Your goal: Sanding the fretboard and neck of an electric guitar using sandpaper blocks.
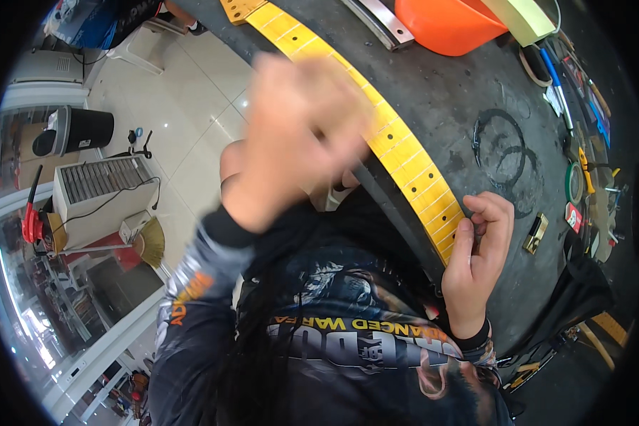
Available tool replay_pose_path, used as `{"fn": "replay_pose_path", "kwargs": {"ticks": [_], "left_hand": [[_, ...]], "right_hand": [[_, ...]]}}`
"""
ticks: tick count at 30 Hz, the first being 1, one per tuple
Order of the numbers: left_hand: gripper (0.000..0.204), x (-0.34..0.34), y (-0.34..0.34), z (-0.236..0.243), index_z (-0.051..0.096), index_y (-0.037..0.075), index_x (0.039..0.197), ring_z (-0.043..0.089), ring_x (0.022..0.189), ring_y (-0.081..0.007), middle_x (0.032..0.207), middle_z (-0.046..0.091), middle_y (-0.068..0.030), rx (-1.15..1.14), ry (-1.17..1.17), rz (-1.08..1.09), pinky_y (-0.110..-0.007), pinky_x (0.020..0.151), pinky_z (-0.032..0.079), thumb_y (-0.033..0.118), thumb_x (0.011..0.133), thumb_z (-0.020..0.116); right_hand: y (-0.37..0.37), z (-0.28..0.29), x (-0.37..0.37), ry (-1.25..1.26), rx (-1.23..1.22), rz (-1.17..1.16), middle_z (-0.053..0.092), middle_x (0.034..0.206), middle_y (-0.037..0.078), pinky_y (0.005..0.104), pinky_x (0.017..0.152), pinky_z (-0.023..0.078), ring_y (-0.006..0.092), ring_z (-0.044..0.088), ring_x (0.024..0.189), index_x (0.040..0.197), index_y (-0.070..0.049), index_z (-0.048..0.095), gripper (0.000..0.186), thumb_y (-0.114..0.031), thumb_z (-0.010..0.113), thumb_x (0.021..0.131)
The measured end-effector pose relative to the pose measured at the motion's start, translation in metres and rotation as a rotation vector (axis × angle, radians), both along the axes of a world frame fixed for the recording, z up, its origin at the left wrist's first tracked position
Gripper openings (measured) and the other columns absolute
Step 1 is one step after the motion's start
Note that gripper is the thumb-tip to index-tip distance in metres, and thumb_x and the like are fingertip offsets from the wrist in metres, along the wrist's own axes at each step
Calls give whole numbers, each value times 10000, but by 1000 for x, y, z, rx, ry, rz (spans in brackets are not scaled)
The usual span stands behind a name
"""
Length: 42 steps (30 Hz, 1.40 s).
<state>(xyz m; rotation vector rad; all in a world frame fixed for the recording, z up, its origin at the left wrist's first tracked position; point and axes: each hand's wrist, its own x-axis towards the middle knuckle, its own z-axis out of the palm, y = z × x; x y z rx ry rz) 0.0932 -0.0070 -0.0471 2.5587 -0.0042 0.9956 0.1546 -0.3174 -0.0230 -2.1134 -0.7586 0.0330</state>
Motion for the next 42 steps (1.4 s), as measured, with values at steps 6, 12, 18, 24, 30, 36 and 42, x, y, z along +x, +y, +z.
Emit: {"fn": "replay_pose_path", "kwargs": {"ticks": [6, 12, 18, 24, 30, 36, 42], "left_hand": [[442, -15, -45, -2, 784, 114, 1101, 668, 1186, -435, 1311, 764, -176, -125, 14, -51, -505, 1003, 581, 275, 772, 1032], [304, -4, 60, -5, 800, 94, 1061, 646, 1168, -397, 1249, 755, -185, 2, -52, 279, -509, 974, 561, 228, 834, 951], [365, -16, -41, 8, 775, 146, 1080, 660, 1163, -408, 1356, 749, -188, -150, 62, -86, -510, 1011, 555, 248, 803, 988], [270, 13, 139, 6, 792, 45, 1158, 699, 1199, -300, 1290, 805, -136, -195, -91, 328, -434, 1080, 546, 248, 1014, 896], [581, 53, 151, 89, 681, -17, 1469, 795, 1194, -306, 1437, 781, -255, -1448, -88, -312, -421, 1075, 611, 485, 1244, 496], [607, 126, 120, 129, 676, -38, 1478, 822, 1149, -325, 1328, 820, -246, -1481, 116, -515, -445, 1028, 664, 502, 1228, 555], [495, 148, 120, 142, 758, 58, 1391, 811, 1121, -241, 1282, 851, -119, -1374, 41, -372, -416, 1029, 618, 495, 1162, 714]], "right_hand": [[6, 1, 1, -37, -43, 19, 649, 1254, 159, 396, 974, 476, 305, 580, 1102, 1286, -13, 678, 322, 138, 599, 1012], [10, 2, 0, -43, -18, 30, 647, 1251, 166, 406, 978, 479, 317, 580, 1103, 1278, -11, 679, 311, 126, 614, 1007], [13, 9, 1, -67, -83, 29, 644, 1236, 177, 426, 997, 481, 346, 584, 1118, 1270, -6, 680, 297, 109, 638, 999], [11, 15, -2, -91, -68, 38, 651, 1256, 182, 451, 1029, 491, 364, 608, 1161, 1288, -14, 683, 311, 81, 666, 993], [17, 75, 41, -126, -61, 155, 659, 1313, 202, 456, 1127, 517, 399, 640, 1260, 1334, 4, 667, 389, 36, 754, 957], [107, 110, 170, -872, -134, -47, 687, 1388, 203, 552, 1132, 520, 424, 667, 1328, 1517, -43, 617, 666, -374, 874, 1000], [140, 99, 225, -731, -230, -32, 778, 1341, 243, 552, 1054, 581, 434, 757, 1249, 1611, 7, 571, 821, -450, 874, 1001]]}}
